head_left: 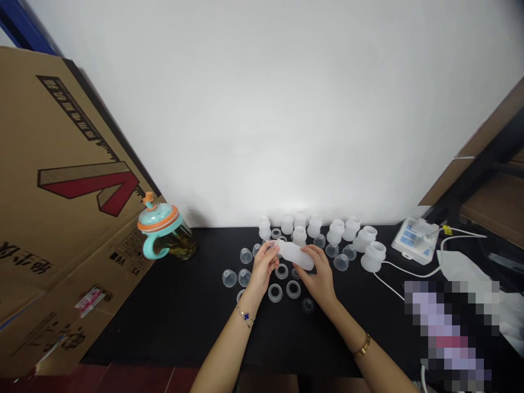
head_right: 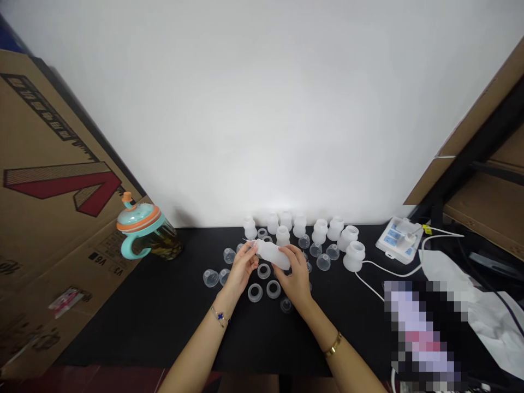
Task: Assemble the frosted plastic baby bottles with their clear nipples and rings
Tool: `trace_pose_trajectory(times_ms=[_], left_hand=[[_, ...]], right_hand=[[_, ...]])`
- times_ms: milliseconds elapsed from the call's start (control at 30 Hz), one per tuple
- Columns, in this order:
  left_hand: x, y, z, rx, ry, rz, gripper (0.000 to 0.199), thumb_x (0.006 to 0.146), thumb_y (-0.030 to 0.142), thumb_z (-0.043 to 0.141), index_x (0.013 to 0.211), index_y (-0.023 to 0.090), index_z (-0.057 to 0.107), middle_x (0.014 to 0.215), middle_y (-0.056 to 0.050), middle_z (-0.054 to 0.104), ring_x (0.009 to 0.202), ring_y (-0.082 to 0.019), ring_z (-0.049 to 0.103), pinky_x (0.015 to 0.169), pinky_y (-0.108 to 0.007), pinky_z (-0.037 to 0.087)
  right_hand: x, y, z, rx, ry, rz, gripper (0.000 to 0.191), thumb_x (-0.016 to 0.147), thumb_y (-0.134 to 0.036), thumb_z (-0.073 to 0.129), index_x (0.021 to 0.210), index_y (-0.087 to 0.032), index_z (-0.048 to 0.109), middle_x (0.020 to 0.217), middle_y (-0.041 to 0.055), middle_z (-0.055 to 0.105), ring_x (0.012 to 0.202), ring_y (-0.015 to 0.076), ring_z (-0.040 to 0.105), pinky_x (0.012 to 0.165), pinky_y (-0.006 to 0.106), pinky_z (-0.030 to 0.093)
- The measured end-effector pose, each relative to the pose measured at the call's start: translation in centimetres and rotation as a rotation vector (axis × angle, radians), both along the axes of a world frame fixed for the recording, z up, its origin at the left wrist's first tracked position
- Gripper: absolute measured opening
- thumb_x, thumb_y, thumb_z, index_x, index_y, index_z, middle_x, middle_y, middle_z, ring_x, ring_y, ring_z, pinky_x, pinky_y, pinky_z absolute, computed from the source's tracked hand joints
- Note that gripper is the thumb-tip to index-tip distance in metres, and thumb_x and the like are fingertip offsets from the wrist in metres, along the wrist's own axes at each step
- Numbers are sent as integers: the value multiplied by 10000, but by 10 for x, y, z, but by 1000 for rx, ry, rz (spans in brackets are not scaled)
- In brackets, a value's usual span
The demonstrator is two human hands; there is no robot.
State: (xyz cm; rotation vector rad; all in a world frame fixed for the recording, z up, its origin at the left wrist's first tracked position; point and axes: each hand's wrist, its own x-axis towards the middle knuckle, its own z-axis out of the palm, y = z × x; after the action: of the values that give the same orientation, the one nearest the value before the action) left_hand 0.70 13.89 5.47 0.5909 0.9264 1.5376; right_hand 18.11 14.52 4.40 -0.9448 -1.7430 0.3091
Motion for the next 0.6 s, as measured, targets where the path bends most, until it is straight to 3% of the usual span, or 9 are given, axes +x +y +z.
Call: trace_pose_trajectory(times_ms=[600], left_hand=[[-1,-1,3,75,89,14,450,665,387,857,1006,172,658,805,6,659,460,-16,480,423,-138,364]], right_hand=[[0,-1,1,-30,-7,3,328,850,-277,687,1169,-232,621,1184,109,621,1110,293,605,938,458,522]])
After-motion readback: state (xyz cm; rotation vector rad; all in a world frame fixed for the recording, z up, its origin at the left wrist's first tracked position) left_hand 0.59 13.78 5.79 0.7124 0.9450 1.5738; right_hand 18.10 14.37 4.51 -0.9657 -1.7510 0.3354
